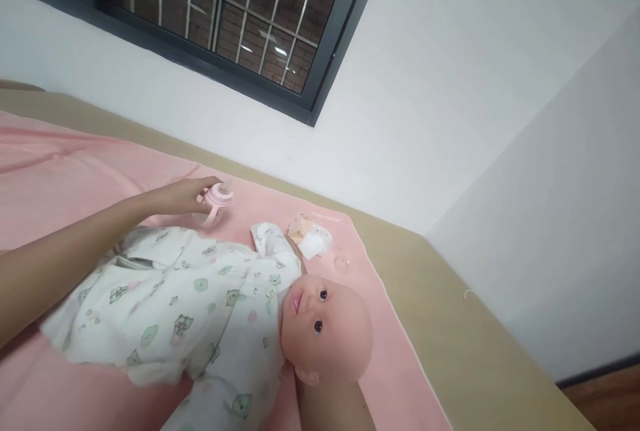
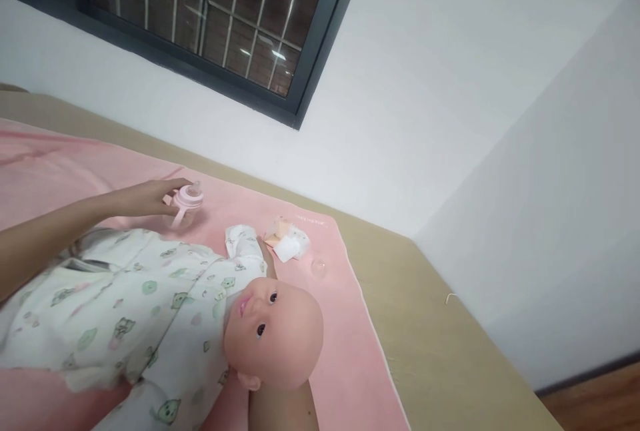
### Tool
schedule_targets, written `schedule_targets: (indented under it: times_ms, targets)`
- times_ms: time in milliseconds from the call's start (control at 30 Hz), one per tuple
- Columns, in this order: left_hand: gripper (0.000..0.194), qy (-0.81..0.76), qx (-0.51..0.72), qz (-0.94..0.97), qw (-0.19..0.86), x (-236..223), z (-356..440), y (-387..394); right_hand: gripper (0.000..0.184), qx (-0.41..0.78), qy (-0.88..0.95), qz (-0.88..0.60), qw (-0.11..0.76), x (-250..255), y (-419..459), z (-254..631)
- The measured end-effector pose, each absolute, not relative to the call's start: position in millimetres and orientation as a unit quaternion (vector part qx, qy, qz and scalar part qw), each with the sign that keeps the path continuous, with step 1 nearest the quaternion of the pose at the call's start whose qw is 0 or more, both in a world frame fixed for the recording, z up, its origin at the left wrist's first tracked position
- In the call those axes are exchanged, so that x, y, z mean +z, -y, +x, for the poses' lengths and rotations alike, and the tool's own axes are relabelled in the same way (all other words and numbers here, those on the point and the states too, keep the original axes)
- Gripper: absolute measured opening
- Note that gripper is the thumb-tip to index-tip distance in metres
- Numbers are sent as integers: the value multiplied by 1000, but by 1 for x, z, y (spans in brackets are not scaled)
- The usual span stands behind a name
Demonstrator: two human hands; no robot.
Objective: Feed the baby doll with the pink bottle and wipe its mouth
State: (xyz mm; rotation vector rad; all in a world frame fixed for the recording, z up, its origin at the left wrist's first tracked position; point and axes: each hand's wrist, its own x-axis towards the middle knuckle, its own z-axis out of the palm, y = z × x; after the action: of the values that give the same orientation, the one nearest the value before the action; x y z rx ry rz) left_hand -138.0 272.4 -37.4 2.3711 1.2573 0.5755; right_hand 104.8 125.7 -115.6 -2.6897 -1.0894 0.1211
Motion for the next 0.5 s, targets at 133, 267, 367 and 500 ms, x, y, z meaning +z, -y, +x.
schedule_targets:
  times_ms: [133, 267, 367, 500]
  targets:
    - [63, -462, 187, 843, 204, -47, -139, -278, 42, 172, 561, -796, 149, -161, -149, 124]
    - [68, -471, 184, 836, 211, -52, -141, -283, 44, 212, 696, -645, 234, -199, -169, 136]
    - [71, -469, 182, 838, 214, -52, -147, -288, 44, 288, 729, -565, 256, -209, -181, 133]
    - [75, -477, 171, 834, 219, -50, -159, -293, 41, 462, 688, -453, 327, -205, -191, 121]
